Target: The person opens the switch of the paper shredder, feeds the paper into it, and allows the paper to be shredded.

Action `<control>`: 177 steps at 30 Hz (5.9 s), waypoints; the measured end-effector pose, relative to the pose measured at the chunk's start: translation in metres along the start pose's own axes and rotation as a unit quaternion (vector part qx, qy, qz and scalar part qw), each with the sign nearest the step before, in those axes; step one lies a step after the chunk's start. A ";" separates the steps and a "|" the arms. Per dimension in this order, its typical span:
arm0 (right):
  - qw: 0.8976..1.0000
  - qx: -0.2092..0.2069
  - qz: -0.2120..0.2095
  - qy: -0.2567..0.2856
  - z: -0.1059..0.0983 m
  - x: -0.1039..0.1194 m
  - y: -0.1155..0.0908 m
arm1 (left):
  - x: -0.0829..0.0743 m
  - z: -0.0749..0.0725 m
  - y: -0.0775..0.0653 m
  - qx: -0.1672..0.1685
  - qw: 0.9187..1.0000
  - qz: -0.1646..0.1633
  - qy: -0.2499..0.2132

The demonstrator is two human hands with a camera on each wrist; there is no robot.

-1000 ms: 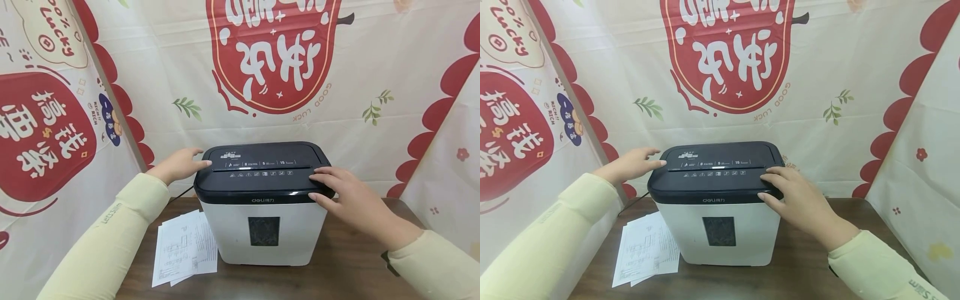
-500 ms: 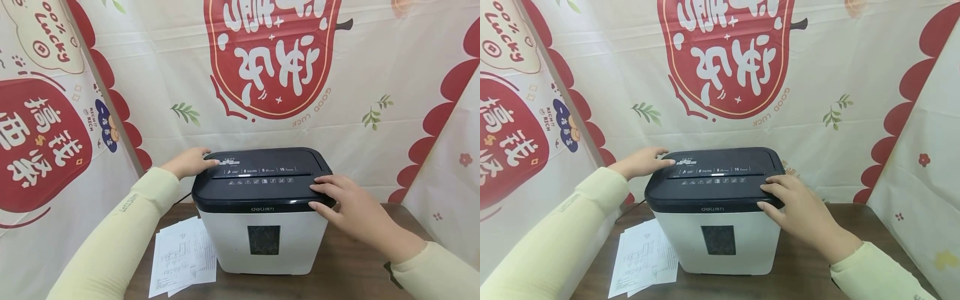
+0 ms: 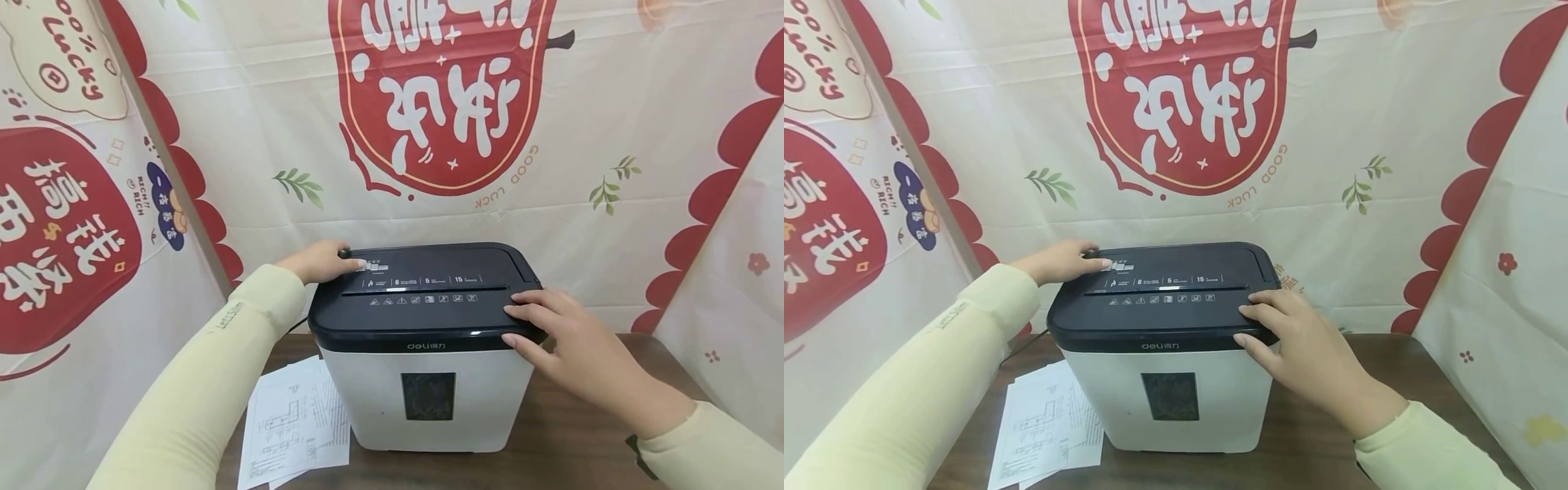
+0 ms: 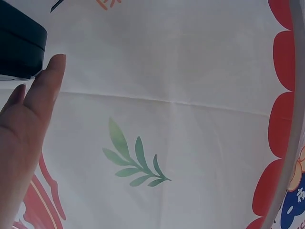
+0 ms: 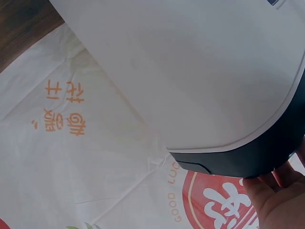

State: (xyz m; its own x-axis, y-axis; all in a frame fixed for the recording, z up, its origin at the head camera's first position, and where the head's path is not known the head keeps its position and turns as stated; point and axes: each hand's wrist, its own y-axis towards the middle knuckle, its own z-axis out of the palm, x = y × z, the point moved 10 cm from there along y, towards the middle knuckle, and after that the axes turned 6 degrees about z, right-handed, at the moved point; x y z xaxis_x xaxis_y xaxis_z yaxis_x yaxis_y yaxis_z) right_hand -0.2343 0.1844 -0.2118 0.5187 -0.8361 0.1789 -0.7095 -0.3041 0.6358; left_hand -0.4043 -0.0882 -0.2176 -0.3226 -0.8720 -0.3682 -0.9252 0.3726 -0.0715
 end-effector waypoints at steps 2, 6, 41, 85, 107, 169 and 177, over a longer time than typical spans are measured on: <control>1.000 -0.002 -0.001 0.000 -0.001 0.000 0.000 | -0.001 0.000 0.001 0.001 1.000 0.000 0.001; 1.000 -0.006 -0.005 -0.002 -0.001 0.001 0.000 | -0.002 0.000 0.004 0.000 1.000 0.004 0.011; 0.999 -0.034 -0.023 -0.008 -0.003 0.006 -0.004 | -0.012 -0.006 0.007 -0.053 0.997 -0.034 0.034; 1.000 -0.015 0.024 -0.003 -0.008 0.018 0.003 | -0.002 -0.012 -0.018 -0.144 0.986 -0.004 -0.082; 0.986 -0.130 -0.095 0.030 -0.007 0.068 -0.011 | 0.060 -0.007 -0.069 -0.226 0.960 -0.018 -0.165; 0.975 -0.128 -0.159 0.088 0.073 0.113 -0.071 | 0.240 0.158 -0.143 -0.190 0.944 -0.225 -0.147; 0.979 -0.102 -0.155 0.086 0.090 0.114 -0.077 | 0.259 0.183 -0.151 -0.182 0.935 -0.266 -0.146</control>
State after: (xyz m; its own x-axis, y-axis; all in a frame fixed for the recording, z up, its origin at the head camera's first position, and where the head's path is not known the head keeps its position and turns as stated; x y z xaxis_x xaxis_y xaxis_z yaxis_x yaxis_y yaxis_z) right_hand -0.1634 0.0716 -0.3076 0.7795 -0.6229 0.0665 -0.4037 -0.4183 0.8137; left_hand -0.3112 -0.3121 -0.4718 0.2218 -0.7599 -0.6110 -0.9633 -0.2679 -0.0165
